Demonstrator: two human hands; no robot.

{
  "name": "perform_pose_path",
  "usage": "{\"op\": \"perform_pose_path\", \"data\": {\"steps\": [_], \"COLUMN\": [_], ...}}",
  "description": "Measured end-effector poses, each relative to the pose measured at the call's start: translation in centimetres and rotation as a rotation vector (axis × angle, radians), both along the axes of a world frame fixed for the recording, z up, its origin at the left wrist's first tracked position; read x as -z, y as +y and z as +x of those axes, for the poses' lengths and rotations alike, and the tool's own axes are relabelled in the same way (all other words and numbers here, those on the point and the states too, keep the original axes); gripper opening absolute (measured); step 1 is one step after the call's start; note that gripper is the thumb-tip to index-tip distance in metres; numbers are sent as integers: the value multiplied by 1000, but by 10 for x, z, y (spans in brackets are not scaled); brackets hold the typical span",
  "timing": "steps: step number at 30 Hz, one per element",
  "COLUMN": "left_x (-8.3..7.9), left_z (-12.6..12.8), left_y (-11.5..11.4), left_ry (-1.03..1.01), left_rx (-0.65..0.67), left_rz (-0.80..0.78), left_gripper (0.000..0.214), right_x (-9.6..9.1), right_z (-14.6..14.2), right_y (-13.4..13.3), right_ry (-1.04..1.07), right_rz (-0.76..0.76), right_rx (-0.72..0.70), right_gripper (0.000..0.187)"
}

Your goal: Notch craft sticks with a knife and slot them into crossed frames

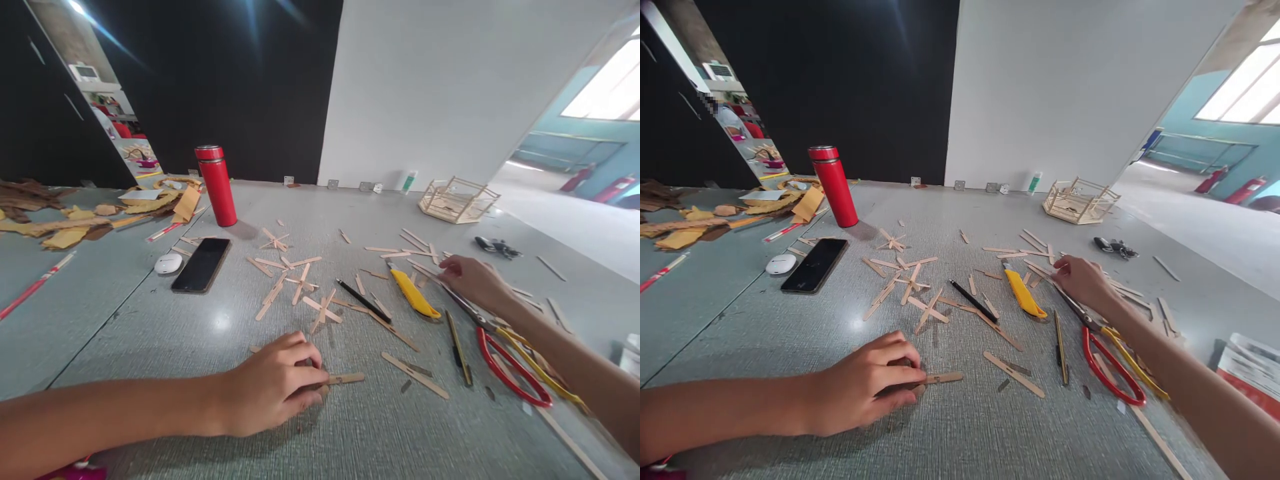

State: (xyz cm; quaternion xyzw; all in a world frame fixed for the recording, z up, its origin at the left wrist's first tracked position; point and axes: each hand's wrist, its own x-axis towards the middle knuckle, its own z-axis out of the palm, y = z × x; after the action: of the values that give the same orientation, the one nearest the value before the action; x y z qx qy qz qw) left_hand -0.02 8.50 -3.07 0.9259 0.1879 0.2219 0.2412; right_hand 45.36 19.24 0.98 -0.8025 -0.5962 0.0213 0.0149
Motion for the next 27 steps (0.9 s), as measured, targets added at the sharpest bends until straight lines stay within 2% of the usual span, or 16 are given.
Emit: {"op": "perform_pose_path", "data": {"steps": [6,9,12,14,16,18,19,21,23,27], "left_x": [-1,1,2,2,1,1,0,0,-1,1], "left_z": [-1,-3,-5,-7,-9,-10,-11,-10,-8,-3], "left_y": [-4,-4,-3,-3,-4,-4,-5,-5,-4,-2], "left_ry": [30,27,27,36,49,61,59,42,11,-17], "left_rx": [2,2,13,20,28,37,41,29,-2,-41], "left_rz": [56,55,40,34,34,27,19,-14,-39,-38], "left_gripper": [31,39,44,44,44,45,47,48,46,30], "right_x": [-5,-15,-29,-34,-33,-26,-20,-8,2,16], "right_z": [-11,-25,-51,-77,-106,-136,-150,-173,-187,-192], "right_y": [5,1,-23,-53,-92,-132,-150,-177,-191,-192], "right_ry": [74,93,137,215,291,377,460,568,547,414], "right_rz": [-5,139,378,478,480,410,381,217,169,290], "right_rx": [-2,18,4,-97,-243,-438,-627,-803,-897,-994], "right_gripper": [26,24,21,18,19,22,19,11,18,29]}}
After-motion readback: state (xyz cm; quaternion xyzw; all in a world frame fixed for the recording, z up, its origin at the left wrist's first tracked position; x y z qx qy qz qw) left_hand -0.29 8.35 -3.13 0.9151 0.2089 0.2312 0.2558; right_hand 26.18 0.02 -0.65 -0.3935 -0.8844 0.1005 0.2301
